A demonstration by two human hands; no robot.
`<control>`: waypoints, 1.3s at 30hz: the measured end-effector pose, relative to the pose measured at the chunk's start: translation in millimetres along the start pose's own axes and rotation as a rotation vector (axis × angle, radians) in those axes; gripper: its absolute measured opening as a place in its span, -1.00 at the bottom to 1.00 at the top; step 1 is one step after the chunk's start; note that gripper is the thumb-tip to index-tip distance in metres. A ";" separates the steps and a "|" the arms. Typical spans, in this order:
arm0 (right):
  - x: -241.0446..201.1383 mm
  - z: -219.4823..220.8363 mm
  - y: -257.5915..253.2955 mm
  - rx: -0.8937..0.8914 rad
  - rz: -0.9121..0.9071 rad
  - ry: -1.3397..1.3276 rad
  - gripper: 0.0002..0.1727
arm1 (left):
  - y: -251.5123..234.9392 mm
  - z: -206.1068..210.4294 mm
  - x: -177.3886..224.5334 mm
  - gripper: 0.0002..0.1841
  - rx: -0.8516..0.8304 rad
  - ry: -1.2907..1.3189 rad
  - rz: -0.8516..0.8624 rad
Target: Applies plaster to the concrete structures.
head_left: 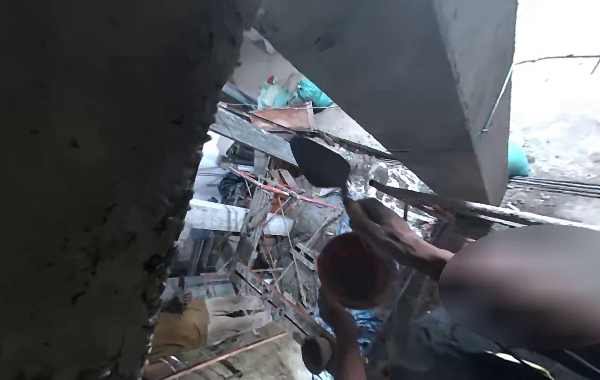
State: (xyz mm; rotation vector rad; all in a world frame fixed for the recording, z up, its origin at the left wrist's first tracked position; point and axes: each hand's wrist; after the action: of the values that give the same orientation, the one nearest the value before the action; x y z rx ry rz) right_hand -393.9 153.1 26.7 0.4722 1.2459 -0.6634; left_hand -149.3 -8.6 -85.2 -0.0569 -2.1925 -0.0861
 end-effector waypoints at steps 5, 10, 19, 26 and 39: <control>-4.1 4.8 -22.1 -0.015 -0.165 0.162 -0.50 | -14.0 -33.3 26.0 -0.48 -0.036 0.045 0.022; 60.2 -19.6 27.6 -0.158 -0.127 0.414 -0.47 | -48.4 -31.2 74.6 -0.62 -0.071 0.382 0.028; 97.1 -72.2 56.1 -0.058 -0.542 1.233 -0.51 | -72.7 -19.8 114.0 -0.59 -0.277 0.392 0.033; 97.7 -111.2 74.2 -0.250 -0.666 1.485 -0.65 | -82.2 3.7 123.1 -0.67 -0.353 0.427 0.049; 10.2 -163.1 65.0 -0.411 -0.142 1.196 -0.63 | -92.2 -8.2 148.4 -0.71 -0.423 0.217 0.415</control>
State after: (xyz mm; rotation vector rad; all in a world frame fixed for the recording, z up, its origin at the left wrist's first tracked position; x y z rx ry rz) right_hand -462.3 305.6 -28.1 0.4321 2.4974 -0.1666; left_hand -235.9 -99.8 36.3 -0.7020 -1.8724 -0.3044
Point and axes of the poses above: each hand's wrist, its own y-axis away from the middle knuckle, its own z-axis out of the palm, x = y × z, and after that the axes turned 6 degrees about -z, right-handed
